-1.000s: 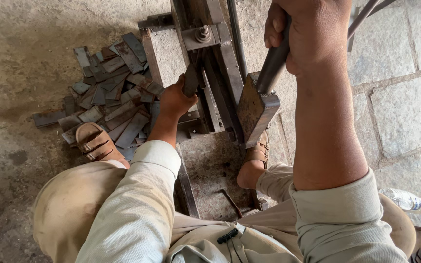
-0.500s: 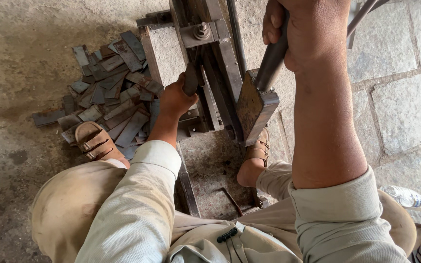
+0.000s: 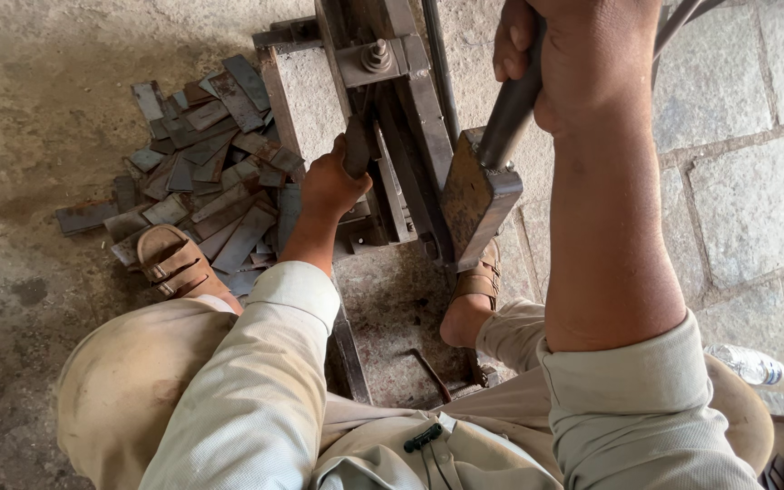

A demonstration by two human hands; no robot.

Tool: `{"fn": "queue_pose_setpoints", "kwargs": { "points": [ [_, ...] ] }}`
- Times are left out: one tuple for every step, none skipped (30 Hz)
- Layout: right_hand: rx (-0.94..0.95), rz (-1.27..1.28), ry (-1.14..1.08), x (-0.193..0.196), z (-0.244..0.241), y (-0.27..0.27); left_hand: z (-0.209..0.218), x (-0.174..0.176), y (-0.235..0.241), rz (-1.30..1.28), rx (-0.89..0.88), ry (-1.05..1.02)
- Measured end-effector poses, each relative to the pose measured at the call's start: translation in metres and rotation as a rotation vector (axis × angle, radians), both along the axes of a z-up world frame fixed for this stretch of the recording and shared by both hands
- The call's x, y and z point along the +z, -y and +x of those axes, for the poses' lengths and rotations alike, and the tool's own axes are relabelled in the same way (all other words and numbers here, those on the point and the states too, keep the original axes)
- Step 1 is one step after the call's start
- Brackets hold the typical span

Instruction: The person operates a manual shearing machine by pulling a long lever while feeding small metal strips into the blade to cut them into pieces.

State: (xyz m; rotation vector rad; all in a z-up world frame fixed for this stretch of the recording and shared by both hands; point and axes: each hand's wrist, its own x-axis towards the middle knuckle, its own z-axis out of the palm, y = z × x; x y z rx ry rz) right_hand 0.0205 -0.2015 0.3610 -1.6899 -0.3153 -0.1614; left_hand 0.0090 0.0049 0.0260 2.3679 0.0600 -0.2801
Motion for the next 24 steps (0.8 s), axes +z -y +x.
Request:
{"fn": "queue_pose_setpoints", "kwargs": {
  "points": [
    [-0.002, -0.023, 0.018, 0.001, 0.0, 0.0, 0.0, 0.003, 0.001, 0.006, -0.006, -0.036],
    [-0.004, -0.046, 0.036, 0.001, 0.001, -0.001, 0.001, 0.005, 0.001, 0.017, -0.012, -0.011],
    [-0.006, -0.069, 0.054, 0.001, 0.0, -0.001, 0.002, 0.008, 0.001, 0.026, -0.02, 0.014],
    [0.016, -0.023, 0.062, 0.003, -0.001, -0.002, 0.002, 0.011, 0.001, 0.036, -0.027, 0.039],
    [0.039, 0.021, 0.066, 0.004, -0.006, -0.003, -0.001, 0.012, 0.003, 0.022, -0.019, -0.036],
    [0.001, 0.044, 0.043, 0.007, -0.017, -0.002, -0.004, 0.014, 0.003, 0.009, -0.011, -0.112],
    [-0.041, 0.074, 0.035, 0.011, -0.024, -0.003, -0.001, 0.016, 0.003, -0.007, 0.0, -0.174],
    [-0.144, 0.084, -0.001, 0.016, -0.049, 0.002, 0.0, 0.018, 0.002, 0.023, -0.009, -0.125],
    [-0.243, 0.091, -0.04, 0.019, -0.079, 0.005, -0.001, 0.019, 0.002, 0.05, -0.015, -0.078],
    [-0.163, 0.213, 0.017, 0.021, -0.106, 0.007, -0.002, 0.017, 0.003, 0.077, -0.02, -0.03],
    [-0.13, 0.262, 0.064, 0.018, -0.133, 0.009, -0.002, 0.014, 0.003, 0.073, -0.031, -0.07],
    [-0.094, 0.31, 0.111, 0.014, -0.157, 0.012, -0.003, 0.01, 0.003, 0.069, -0.042, -0.11],
    [-0.054, 0.361, 0.171, 0.007, -0.177, 0.016, 0.005, 0.008, 0.003, 0.067, -0.054, -0.136],
    [-0.032, 0.298, 0.258, -0.001, -0.201, 0.017, 0.017, 0.005, 0.002, 0.072, -0.047, -0.101],
    [-0.01, 0.23, 0.314, -0.008, -0.216, 0.024, 0.012, -0.004, 0.005, 0.069, -0.037, -0.096],
    [-0.032, 0.241, 0.308, -0.014, -0.219, 0.034, 0.007, -0.012, 0.009, 0.067, -0.028, -0.092],
    [-0.039, 0.261, 0.291, -0.021, -0.216, 0.04, -0.005, -0.021, 0.003, 0.057, 0.01, -0.111],
    [-0.047, 0.281, 0.274, -0.023, -0.209, 0.045, -0.019, -0.026, 0.0, 0.047, 0.048, -0.13],
    [-0.048, 0.285, 0.221, -0.024, -0.197, 0.048, -0.011, -0.022, 0.001, 0.055, 0.06, -0.111],
    [-0.07, 0.299, 0.174, -0.021, -0.184, 0.05, -0.011, -0.017, 0.002, 0.065, 0.029, -0.056],
    [-0.067, 0.313, 0.118, -0.017, -0.163, 0.047, -0.02, -0.012, -0.001, 0.072, 0.025, -0.009],
    [-0.083, 0.333, 0.067, -0.013, -0.144, 0.041, -0.025, -0.005, -0.006, 0.079, 0.021, 0.039],
    [-0.034, 0.324, 0.129, -0.009, -0.122, 0.036, -0.032, -0.001, -0.016, 0.04, 0.031, 0.029],
    [-0.041, 0.319, 0.122, -0.004, -0.101, 0.032, -0.039, 0.003, -0.027, 0.001, 0.042, 0.021]
  ]
}}
